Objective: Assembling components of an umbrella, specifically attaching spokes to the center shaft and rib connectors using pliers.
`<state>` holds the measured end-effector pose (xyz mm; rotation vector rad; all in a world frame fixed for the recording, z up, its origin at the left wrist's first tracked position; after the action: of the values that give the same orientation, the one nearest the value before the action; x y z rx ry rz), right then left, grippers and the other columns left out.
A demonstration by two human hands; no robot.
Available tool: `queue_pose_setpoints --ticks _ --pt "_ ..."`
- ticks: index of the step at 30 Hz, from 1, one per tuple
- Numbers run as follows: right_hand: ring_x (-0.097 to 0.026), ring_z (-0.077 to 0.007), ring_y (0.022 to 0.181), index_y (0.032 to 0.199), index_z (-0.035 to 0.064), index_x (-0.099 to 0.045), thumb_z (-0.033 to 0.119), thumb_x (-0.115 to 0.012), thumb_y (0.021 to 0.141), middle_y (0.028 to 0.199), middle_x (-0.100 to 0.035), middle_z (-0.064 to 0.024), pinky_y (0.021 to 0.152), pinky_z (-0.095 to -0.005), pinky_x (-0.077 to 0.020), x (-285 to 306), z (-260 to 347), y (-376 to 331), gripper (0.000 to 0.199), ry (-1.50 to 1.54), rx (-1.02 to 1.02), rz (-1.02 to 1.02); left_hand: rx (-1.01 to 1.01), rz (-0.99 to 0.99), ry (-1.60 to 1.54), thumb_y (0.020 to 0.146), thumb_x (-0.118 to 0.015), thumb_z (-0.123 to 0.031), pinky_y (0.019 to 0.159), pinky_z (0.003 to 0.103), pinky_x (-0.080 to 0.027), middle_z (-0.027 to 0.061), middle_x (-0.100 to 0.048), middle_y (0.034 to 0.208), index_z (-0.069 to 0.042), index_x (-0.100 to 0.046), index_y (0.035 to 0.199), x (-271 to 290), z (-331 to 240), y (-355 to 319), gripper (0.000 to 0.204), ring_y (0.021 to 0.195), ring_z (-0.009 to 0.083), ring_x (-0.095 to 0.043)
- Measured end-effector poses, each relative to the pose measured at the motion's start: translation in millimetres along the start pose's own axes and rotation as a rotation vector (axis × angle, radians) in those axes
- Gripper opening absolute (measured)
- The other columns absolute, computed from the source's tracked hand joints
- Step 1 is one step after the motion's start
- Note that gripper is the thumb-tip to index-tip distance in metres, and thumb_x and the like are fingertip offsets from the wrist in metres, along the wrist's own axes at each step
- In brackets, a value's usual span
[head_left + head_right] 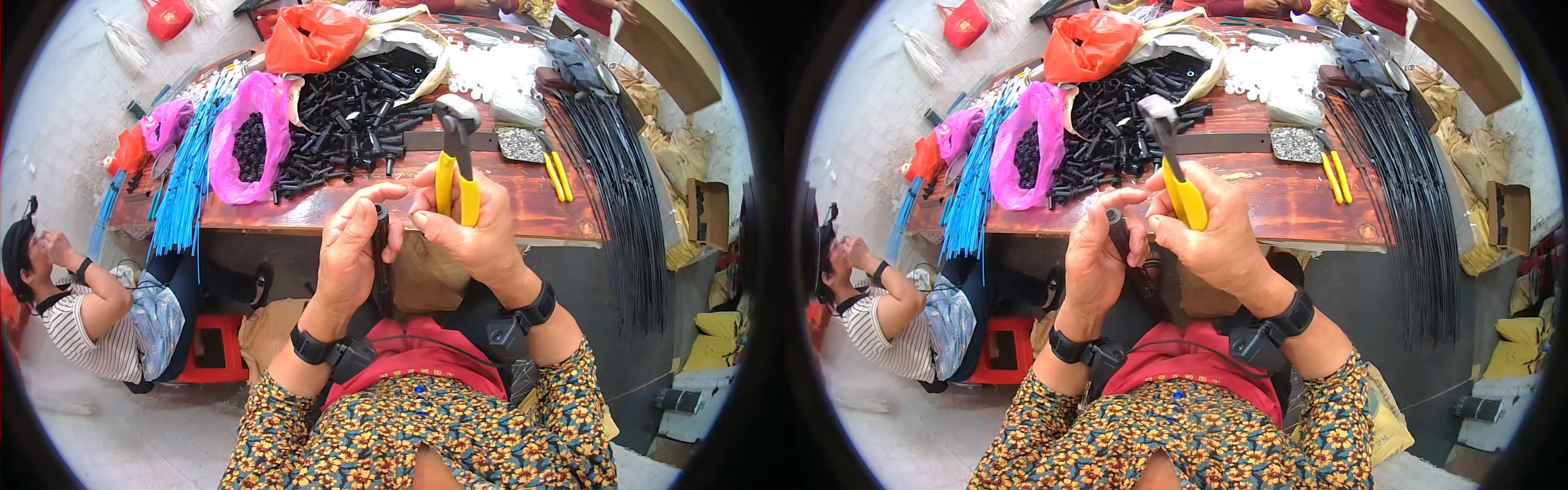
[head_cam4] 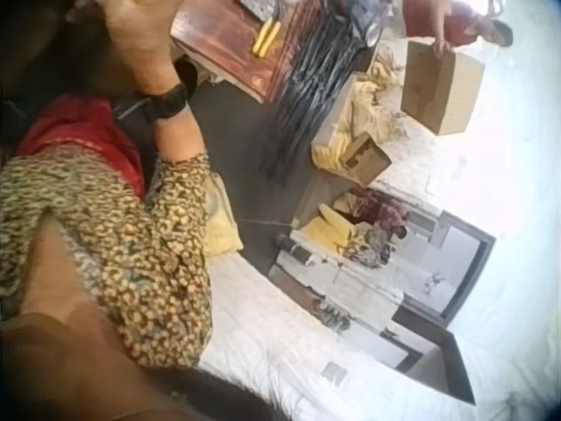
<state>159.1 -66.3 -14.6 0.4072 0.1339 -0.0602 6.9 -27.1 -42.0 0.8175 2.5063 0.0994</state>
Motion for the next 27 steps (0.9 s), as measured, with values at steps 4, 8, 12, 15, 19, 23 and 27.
queue_pose_setpoints --ticks 4,8,12,15,19,23,27 --pt "-0.061 -0.0087 0.068 0.105 -0.0021 -0.056 -0.008 -0.059 0.081 0.078 -0.06 -0.0041 0.06 -0.0242 -0.0526 -15 8 2 0.025 0.006 0.004 0.04 -0.007 0.007 -0.033 0.099 -0.049 -0.042 0.056 0.02 -0.035 0.0014 -0.055 0.071 0.004 -0.051 0.131 1 -3 -1 0.056 0.063 0.0062 -0.047" --pt "-0.062 -0.0101 0.065 0.104 -0.0031 -0.054 -0.01 -0.057 0.082 0.078 -0.059 -0.0053 0.056 -0.0262 -0.0548 -21 -2 3 0.024 0.1 -0.024 0.069 0.012 -0.042 -0.021 0.099 -0.05 -0.041 0.056 0.02 -0.036 0.0001 -0.057 0.074 0.004 -0.052 0.132 -1 -1 -1 0.057 0.065 0.0059 -0.049" --pt "-0.063 -0.0113 0.065 0.105 -0.0034 -0.052 -0.009 -0.057 0.083 0.078 -0.06 -0.0068 0.055 -0.0271 -0.0561 -24 2 2 0.023 0.09 -0.011 0.032 0.008 -0.063 -0.007 0.099 -0.051 -0.04 0.057 0.02 -0.037 -0.0001 -0.058 0.076 0.004 -0.055 0.13 2 0 -3 0.054 0.065 0.0062 -0.05" --pt "-0.063 -0.0115 0.064 0.105 -0.0035 -0.052 -0.009 -0.057 0.083 0.079 -0.061 -0.0074 0.055 -0.0269 -0.0562 -24 1 3 0.023 0.076 -0.002 0.018 0.0 -0.06 -0.016 0.099 -0.051 -0.039 0.057 0.02 -0.038 0.0003 -0.059 0.077 0.005 -0.056 0.129 3 2 -2 0.052 0.065 0.0063 -0.05" --pt "-0.063 -0.0115 0.063 0.104 -0.0041 -0.052 -0.009 -0.057 0.084 0.08 -0.061 -0.0076 0.055 -0.0269 -0.0565 -23 4 3 0.021 0.059 -0.012 0.006 -0.001 -0.067 -0.007 0.099 -0.053 -0.038 0.057 0.02 -0.037 0.0005 -0.059 0.077 0.005 -0.056 0.129 3 2 -2 0.052 0.065 0.0065 -0.05" --pt "-0.063 -0.0116 0.063 0.104 -0.0044 -0.053 -0.008 -0.057 0.084 0.08 -0.061 -0.0074 0.055 -0.027 -0.0565 -24 5 2 0.02 0.065 -0.026 0.01 -0.004 -0.062 0.0 0.098 -0.053 -0.039 0.056 0.02 -0.037 0.001 -0.059 0.076 0.005 -0.056 0.128 3 0 -3 0.053 0.065 0.0066 -0.05" --pt "-0.063 -0.0121 0.063 0.104 -0.0042 -0.053 -0.008 -0.057 0.084 0.08 -0.061 -0.0072 0.055 -0.027 -0.0562 -22 -1 3 0.021 0.152 -0.054 0.004 -0.004 -0.047 -0.002 0.098 -0.054 -0.038 0.056 0.02 -0.038 0.0011 -0.059 0.076 0.005 -0.055 0.129 4 1 -3 0.053 0.065 0.0067 -0.05"
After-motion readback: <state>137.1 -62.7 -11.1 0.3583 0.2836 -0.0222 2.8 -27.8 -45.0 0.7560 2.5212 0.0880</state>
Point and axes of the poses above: each hand's wrist, its own y-axis towards the middle knuckle, its own x-axis out of the back of the hand, z = x × y, the point moved 3 cm from there along y, towards the middle knuckle
